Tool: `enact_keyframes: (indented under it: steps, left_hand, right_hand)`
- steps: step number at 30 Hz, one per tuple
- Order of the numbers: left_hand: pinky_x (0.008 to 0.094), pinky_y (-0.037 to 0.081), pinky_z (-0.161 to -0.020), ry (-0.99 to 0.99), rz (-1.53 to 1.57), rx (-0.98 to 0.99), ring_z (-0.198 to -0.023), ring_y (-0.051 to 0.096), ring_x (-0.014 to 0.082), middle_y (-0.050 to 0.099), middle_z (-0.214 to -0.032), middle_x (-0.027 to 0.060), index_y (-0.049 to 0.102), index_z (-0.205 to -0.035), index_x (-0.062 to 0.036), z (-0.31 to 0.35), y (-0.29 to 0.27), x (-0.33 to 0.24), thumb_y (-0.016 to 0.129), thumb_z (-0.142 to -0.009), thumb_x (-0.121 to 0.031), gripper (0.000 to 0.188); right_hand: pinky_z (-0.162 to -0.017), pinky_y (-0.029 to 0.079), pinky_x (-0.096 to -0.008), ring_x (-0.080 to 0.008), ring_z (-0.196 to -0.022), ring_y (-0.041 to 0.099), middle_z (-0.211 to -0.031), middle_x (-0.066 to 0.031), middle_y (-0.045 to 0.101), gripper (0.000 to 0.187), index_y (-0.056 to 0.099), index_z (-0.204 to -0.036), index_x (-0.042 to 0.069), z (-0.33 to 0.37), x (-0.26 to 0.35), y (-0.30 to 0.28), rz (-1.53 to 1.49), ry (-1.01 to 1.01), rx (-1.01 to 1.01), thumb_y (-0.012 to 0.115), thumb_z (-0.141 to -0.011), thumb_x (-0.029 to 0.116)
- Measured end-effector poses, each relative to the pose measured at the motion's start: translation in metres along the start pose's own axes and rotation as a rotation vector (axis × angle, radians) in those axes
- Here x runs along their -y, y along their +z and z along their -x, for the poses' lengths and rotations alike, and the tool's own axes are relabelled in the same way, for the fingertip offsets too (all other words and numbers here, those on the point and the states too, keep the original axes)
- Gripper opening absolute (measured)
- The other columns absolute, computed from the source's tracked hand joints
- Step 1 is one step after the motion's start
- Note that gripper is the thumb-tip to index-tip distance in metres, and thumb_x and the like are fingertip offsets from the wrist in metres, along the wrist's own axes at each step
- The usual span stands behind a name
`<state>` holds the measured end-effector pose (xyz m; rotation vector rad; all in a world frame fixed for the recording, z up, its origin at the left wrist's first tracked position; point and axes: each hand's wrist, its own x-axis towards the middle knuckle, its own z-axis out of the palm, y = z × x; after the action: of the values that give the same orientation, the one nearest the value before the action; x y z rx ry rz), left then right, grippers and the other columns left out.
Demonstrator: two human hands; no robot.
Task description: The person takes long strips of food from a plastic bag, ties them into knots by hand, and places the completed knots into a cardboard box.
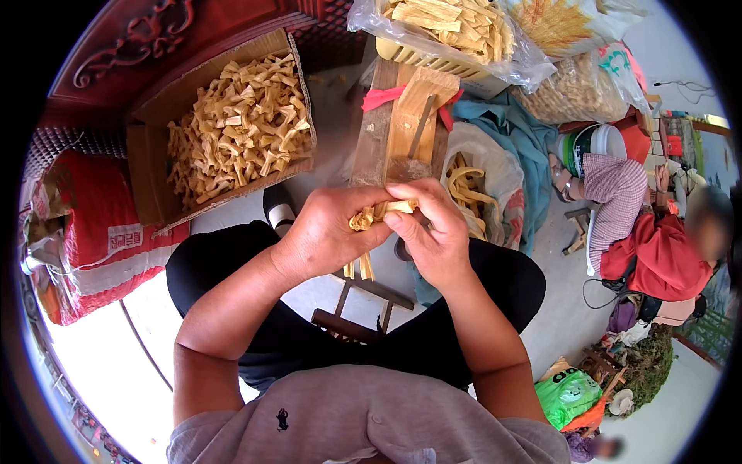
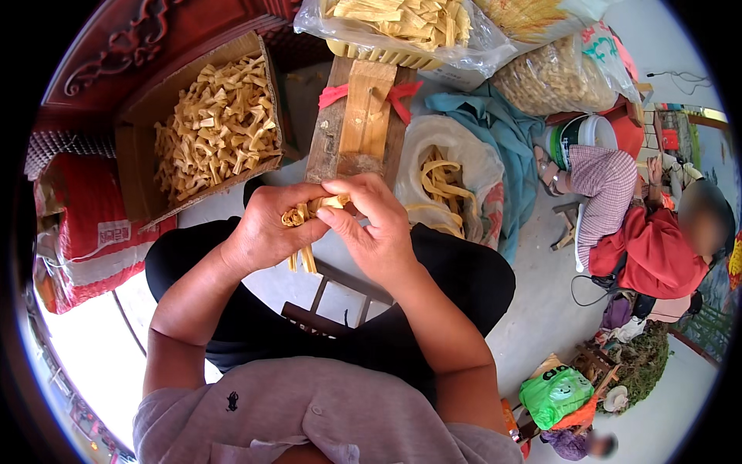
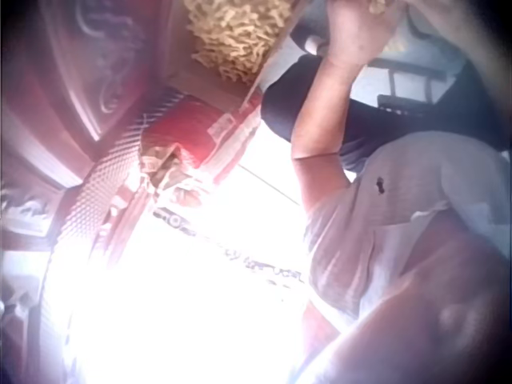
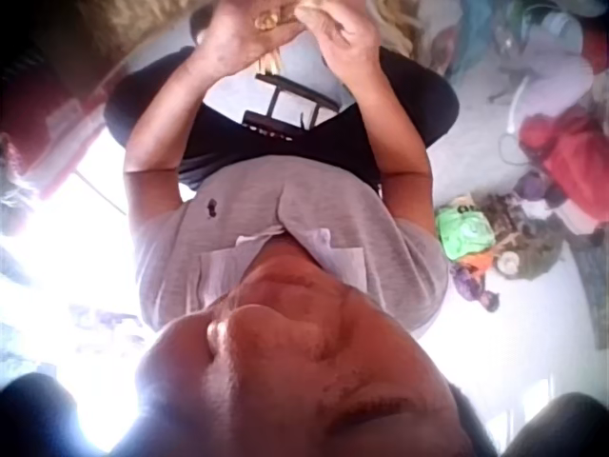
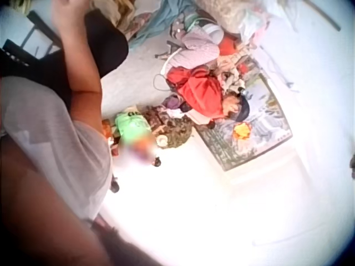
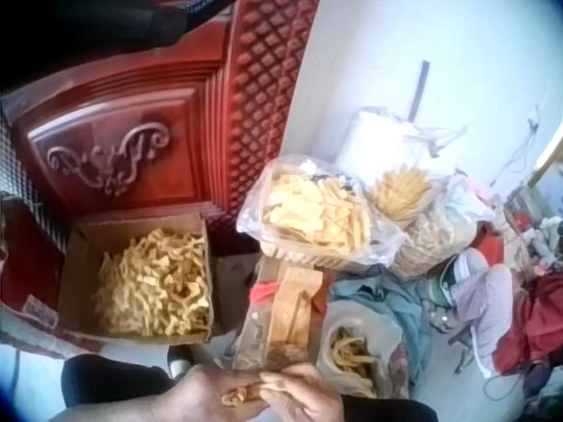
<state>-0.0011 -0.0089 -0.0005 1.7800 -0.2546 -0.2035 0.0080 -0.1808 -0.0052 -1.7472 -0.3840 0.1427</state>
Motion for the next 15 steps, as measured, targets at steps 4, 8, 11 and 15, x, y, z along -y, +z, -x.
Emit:
enact_keyframes:
  steps: [4,8,11,15]
  left_hand:
    - [0.025,0.048,-0.061,-0.078,0.028,0.123,-0.069,0.058,0.0087,0.064,-0.079,0.0097,0.063,-0.101,0.0022,0.003,-0.011,-0.003,0.067,-0.079,-0.006,0.024]
    - [0.0272,0.048,-0.063,-0.075,0.09,0.121,-0.069,0.059,0.0122,0.063,-0.078,0.0095,0.064,-0.098,0.0013,0.005,-0.006,0.004,0.067,-0.079,-0.007,0.021]
    - [0.0313,0.048,-0.067,-0.098,0.106,0.117,-0.071,0.06,0.0197,0.062,-0.079,0.0105,0.064,-0.094,-0.0009,0.002,-0.003,0.003,0.069,-0.079,-0.01,0.018]
    - [0.0304,0.047,-0.074,0.021,0.17,0.162,-0.083,0.058,0.0168,0.059,-0.088,0.007,0.065,-0.089,-0.003,0.008,0.013,0.029,0.071,-0.08,-0.012,0.014]
  right_hand:
    - [-0.065,0.046,-0.0246,-0.0145,-0.075,0.056,-0.085,-0.0077,0.058,0.013,0.065,-0.094,-0.003,0.006,-0.007,0.01,-0.153,-0.03,-0.097,0.065,-0.084,0.005]
    - [-0.065,0.045,-0.0233,-0.0137,-0.073,0.056,-0.086,-0.0072,0.059,0.012,0.065,-0.094,-0.003,0.01,-0.005,0.003,-0.171,0.022,-0.098,0.064,-0.085,0.004]
    - [-0.065,0.044,-0.0215,-0.0105,-0.071,0.054,-0.084,-0.0053,0.059,0.012,0.064,-0.095,-0.003,0.004,-0.006,-0.004,-0.235,0.094,-0.104,0.062,-0.087,0.006]
    - [-0.061,0.042,-0.0212,-0.0085,-0.065,0.052,-0.072,-0.0033,0.057,0.022,0.062,-0.097,0.0,-0.001,-0.008,-0.011,-0.583,0.3,-0.262,0.058,-0.092,0.021]
